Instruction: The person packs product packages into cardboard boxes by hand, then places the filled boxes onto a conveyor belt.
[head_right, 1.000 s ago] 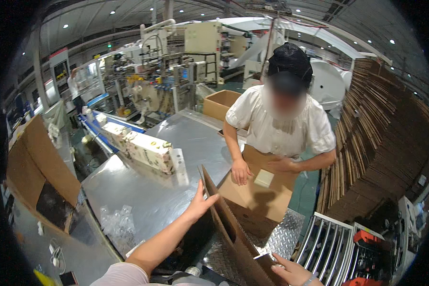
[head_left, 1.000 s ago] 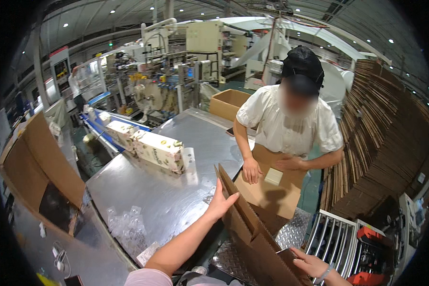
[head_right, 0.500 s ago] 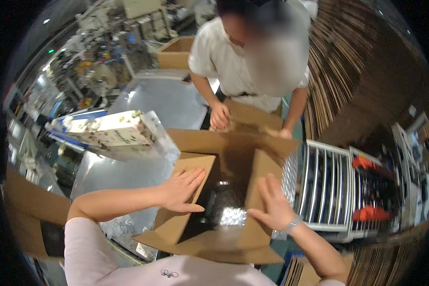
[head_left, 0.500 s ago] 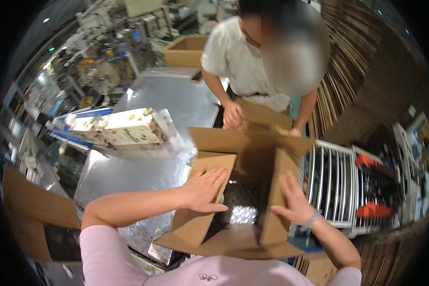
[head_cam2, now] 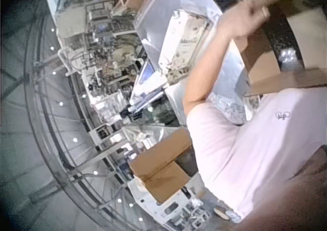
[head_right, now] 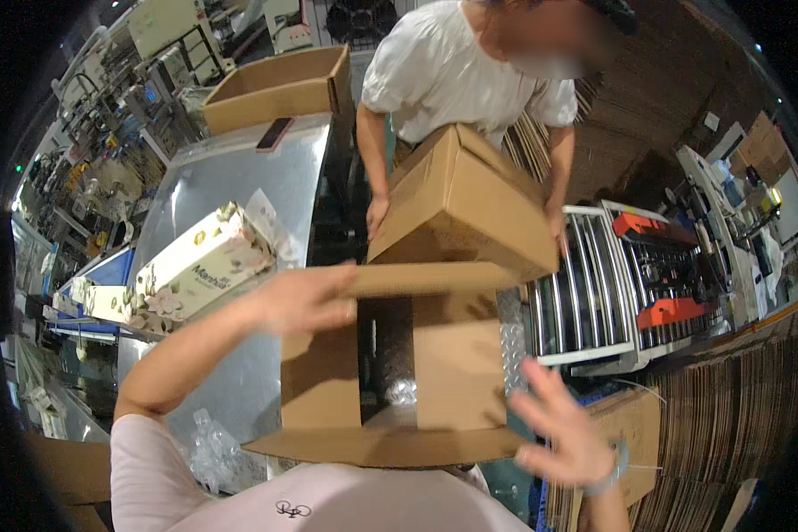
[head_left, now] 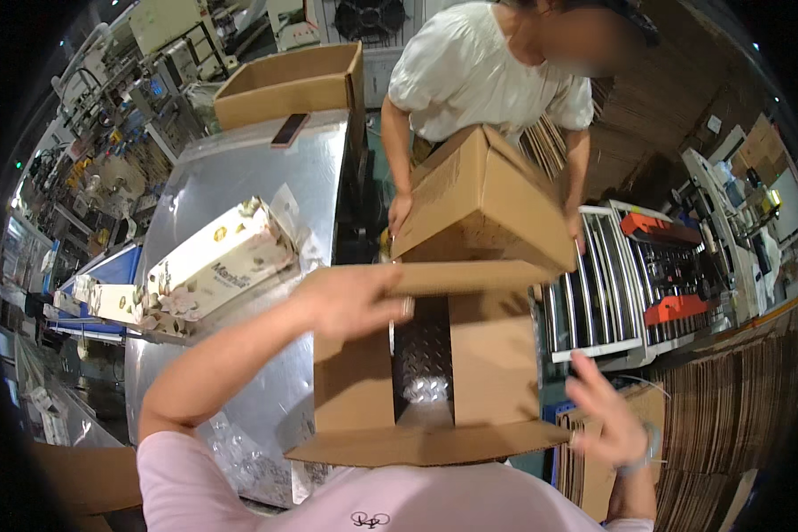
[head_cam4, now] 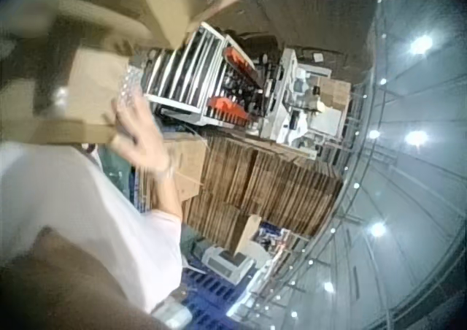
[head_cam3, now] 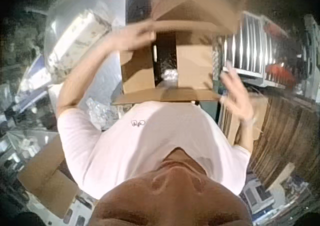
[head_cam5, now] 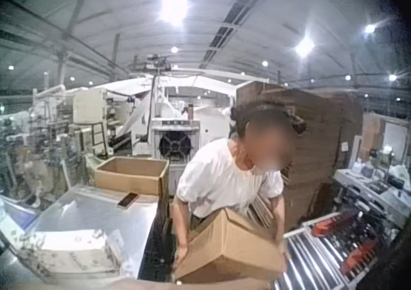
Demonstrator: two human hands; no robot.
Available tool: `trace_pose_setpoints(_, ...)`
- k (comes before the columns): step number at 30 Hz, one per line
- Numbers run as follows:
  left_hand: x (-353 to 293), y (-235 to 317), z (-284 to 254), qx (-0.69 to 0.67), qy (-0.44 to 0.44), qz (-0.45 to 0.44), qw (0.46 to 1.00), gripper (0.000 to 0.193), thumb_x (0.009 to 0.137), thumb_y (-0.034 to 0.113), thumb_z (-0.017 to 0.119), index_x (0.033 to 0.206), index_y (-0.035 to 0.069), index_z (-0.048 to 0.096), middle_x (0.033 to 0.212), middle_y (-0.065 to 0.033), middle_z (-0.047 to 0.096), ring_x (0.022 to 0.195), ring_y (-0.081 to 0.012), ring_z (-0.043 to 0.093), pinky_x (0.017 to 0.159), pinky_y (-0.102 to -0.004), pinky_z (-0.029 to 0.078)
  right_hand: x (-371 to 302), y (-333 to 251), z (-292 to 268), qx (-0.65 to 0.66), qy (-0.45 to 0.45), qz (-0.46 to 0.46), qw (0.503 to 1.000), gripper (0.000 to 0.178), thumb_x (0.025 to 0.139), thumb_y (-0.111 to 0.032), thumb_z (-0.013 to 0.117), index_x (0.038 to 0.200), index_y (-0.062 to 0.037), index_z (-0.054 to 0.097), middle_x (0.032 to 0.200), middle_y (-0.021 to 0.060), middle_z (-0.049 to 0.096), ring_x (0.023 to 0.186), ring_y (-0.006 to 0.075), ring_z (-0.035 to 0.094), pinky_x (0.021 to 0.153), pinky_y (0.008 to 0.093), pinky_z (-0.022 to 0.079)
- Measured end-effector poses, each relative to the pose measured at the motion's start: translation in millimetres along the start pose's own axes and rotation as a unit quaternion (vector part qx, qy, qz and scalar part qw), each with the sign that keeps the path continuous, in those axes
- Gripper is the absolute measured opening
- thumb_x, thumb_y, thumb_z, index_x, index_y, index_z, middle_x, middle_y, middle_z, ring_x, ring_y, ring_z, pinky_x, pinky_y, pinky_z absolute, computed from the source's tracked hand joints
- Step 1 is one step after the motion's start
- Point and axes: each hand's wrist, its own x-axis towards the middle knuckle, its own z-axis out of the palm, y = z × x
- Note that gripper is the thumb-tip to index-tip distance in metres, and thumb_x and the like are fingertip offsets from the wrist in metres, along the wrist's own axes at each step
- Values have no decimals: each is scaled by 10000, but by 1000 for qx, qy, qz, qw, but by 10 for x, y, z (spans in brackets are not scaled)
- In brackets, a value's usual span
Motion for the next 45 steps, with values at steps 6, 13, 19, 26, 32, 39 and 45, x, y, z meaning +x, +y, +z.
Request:
trace_pose_setpoints(6, -51, -317, 367, 149, -220, -19, 964, 801, 870, 639, 293, 1413, 53, 238, 1446, -152, 282, 1359, -373, 146, 1083, -425, 225, 1195, -271, 707, -270, 51, -40, 961, 618, 800, -471, 560, 1305, -132, 453, 1389, 194, 340, 1276, 357, 330, 1056, 567, 171)
trace_pose_setpoints(13, 191, -902, 626, -302, 429, -114, 843, 293, 938, 252, 452, 1074, 12, 551, 918, -118, 596, 814, -203, 551, 736, -320, 442, 1086, 1138, 766, -260, 48, 58, 963, 591, 879, -411, 473, 1378, -124, 337, 1446, 173, 251, 1353, 317, 192, 1081, 540, 113)
trace_pose_setpoints(19, 740, -1320, 3289, -268, 384, -466, 751, 526, 879, 295, 551, 1284, -11, 416, 1228, -170, 527, 1142, -295, 485, 954, -398, 397, -20, 2884, -285, -39, 164, 168, 971, 572, 943, -346, 349, 1414, -45, 228, 1475, 169, 186, 1372, 308, 147, 1111, 407, 114)
trace_pose_setpoints(26, 226, 475, 1435, -707, 130, -77, 690, 532, 851, 137, 600, 1316, -11, 388, 1247, -98, 519, 1138, -184, 506, 961, -348, 411, -743, 3360, -400, 714, 92, 215, 660, 724, 911, -586, 271, 1414, -65, 243, 1429, 151, 305, 1308, 280, 308, 1062, 402, 282)
trace_pose_setpoints(32, 995, 2056, 1009, -381, -68, -41, 921, 481, 940, 283, 463, 1255, -56, 331, 1106, -162, 561, 971, -180, 547, 811, -310, 445, -623, 3723, 538, 455, 25, 488, 744, 674, 910, -581, 326, 1348, -70, 358, 1352, 70, 400, 1197, 286, 431, 941, 438, 404)
trace_pose_setpoints(39, 908, 632, 688, -1, 437, -88, 895, 559, 774, 289, 633, 1234, 28, 456, 1225, -218, 465, 1109, -351, 473, 895, -410, 430, 580, 2339, -201, 459, 146, 178, 858, 565, 863, -179, 556, 1341, 5, 318, 1218, 171, 496, 1077, 264, 507, 912, 356, 420)
trace_pose_setpoints(45, -760, -2900, -176, 21, 276, -569, 774, 789, 816, 675, 333, 1361, 108, 393, 1465, -92, 267, 1365, -382, 108, 1105, -488, 11, 798, 2535, 91, 279, 176, 305, 894, 375, 792, 42, 499, 1166, 35, 525, 1085, 120, 609, 979, 219, 574, 867, 330, 434)
